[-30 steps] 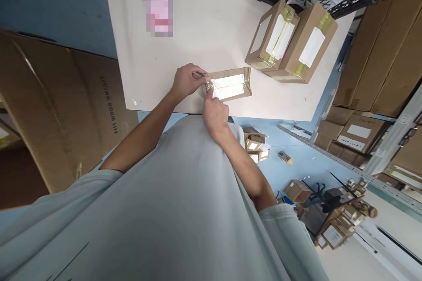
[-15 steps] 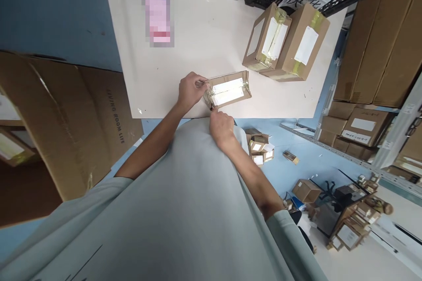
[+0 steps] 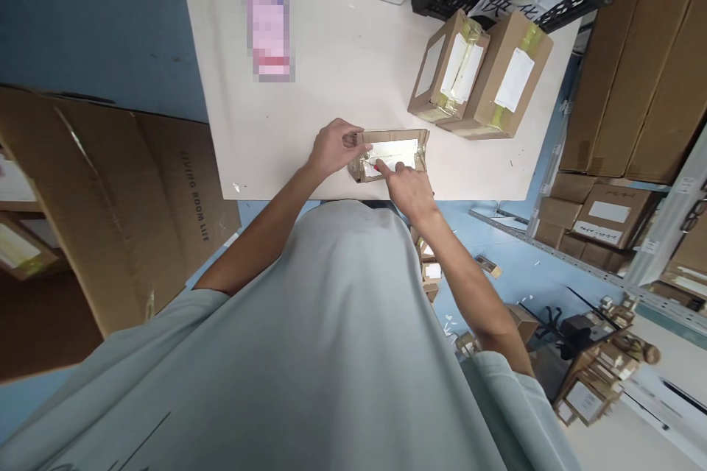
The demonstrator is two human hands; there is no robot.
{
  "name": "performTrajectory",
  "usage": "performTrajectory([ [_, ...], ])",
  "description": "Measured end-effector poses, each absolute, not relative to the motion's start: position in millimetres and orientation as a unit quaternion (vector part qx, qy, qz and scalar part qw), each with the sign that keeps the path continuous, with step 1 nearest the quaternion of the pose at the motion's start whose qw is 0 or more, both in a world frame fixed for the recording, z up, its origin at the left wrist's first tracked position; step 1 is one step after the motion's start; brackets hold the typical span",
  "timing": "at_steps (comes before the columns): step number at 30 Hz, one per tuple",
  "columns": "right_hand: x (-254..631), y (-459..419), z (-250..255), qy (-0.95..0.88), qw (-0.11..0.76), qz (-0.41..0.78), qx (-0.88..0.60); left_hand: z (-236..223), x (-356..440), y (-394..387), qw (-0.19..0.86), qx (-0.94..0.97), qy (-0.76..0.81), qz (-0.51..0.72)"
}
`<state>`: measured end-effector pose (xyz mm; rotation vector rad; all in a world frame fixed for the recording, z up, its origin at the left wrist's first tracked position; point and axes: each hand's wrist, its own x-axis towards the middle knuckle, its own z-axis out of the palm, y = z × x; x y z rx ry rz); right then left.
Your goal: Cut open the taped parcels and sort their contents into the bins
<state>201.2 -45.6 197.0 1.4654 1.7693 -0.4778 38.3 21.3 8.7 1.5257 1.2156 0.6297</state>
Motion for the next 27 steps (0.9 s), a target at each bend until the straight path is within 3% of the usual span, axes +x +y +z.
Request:
performTrajectory([
  [18, 212.0, 5.7, 180.7, 0.789, 0.408, -0.181, 0.423, 6.5, 40.7, 19.1, 0.497, 0.639, 0.533, 0.245],
  [27, 323.0, 5.2, 181.7, 0.766, 0.416, -0.161, 0.463, 8.5, 43.9, 16.6, 0.476, 0.637, 0.559, 0.236],
])
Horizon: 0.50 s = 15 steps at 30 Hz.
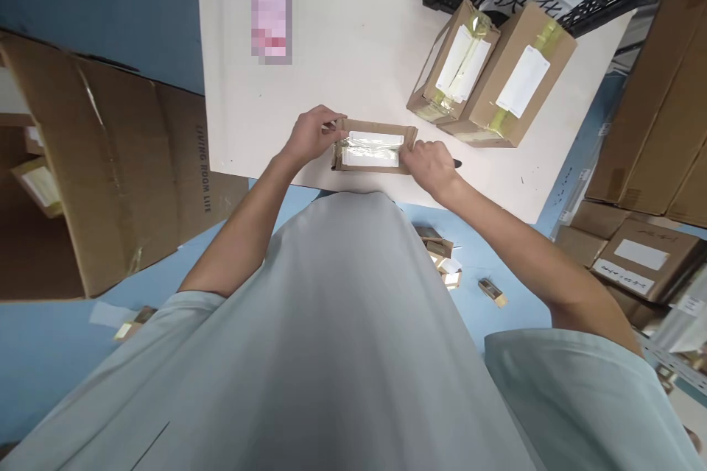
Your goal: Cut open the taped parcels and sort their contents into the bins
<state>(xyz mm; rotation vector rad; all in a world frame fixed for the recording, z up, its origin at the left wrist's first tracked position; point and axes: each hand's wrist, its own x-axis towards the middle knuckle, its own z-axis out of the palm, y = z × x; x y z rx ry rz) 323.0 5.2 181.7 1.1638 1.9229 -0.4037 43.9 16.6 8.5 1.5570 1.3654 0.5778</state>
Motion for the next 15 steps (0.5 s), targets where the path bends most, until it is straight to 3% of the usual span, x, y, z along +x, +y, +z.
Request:
performTrajectory([
  [7, 366.0, -0.5, 170.2, 0.765, 0.377, -0.169, 0.494, 17.7, 55.4, 10.4, 0.443, 0.645, 0.588, 0.206],
  [15, 417.9, -21.3, 124.3, 0.786, 0.241, -0.224, 0.524, 32.1, 63.2, 2.1, 0.402, 0.656, 0.618, 0.162],
])
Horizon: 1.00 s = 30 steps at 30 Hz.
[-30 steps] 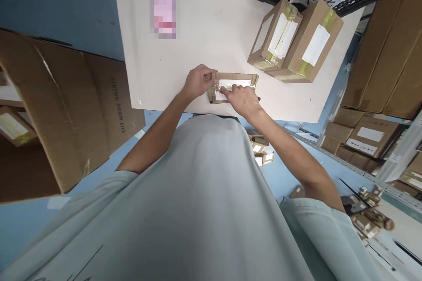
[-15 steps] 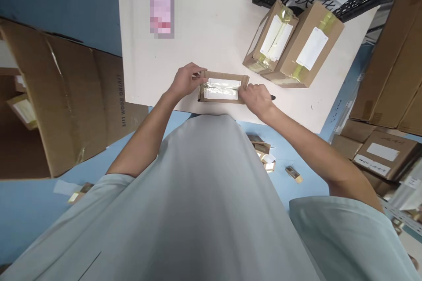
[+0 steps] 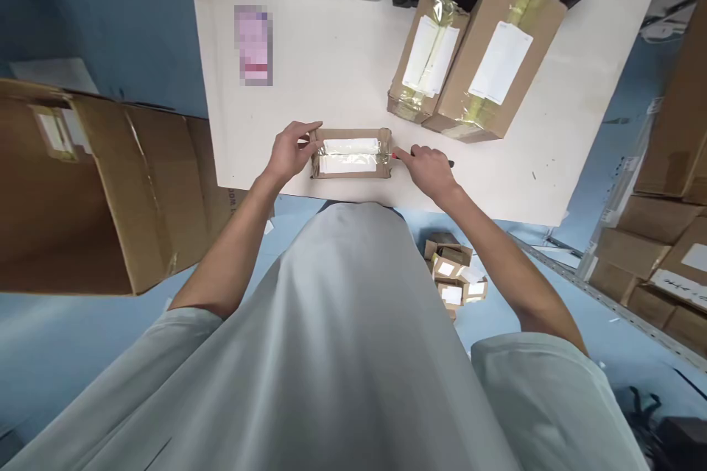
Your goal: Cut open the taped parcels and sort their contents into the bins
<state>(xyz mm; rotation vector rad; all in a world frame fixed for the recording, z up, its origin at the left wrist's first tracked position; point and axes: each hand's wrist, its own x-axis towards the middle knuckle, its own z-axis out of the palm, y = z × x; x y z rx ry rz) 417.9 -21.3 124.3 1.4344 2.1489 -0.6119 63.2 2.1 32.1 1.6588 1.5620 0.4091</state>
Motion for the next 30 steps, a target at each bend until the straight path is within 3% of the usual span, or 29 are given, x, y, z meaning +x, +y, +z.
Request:
performTrajectory([
  [8, 420.5, -82.6, 81.3, 0.732, 0.109, -0.282, 0.611, 35.2, 79.7, 1.0, 0.303, 0.717, 0.614, 0.129],
  [15, 416.2, -107.5, 67.4, 0.66, -0.019, -0.376, 0.651, 50.9, 153.4, -7.2, 0.345, 0.813, 0.46, 0.09],
  [19, 421.5, -115.3, 53.6, 0.601, -0.069, -0.416, 0.679, 45.3, 166.2, -4.7, 0.337, 0.817, 0.461, 0.079],
  [24, 419.1, -124.8, 81.2, 0.546, -0.038, -0.424, 0.722, 40.0, 162.1, -7.7, 0.325, 0.818, 0.467, 0.084],
  [30, 378.1, -110.6, 146.7, 0.579, 0.112, -0.349, 0.729, 40.5, 165.4, -23.2, 0.313, 0.807, 0.49, 0.107],
])
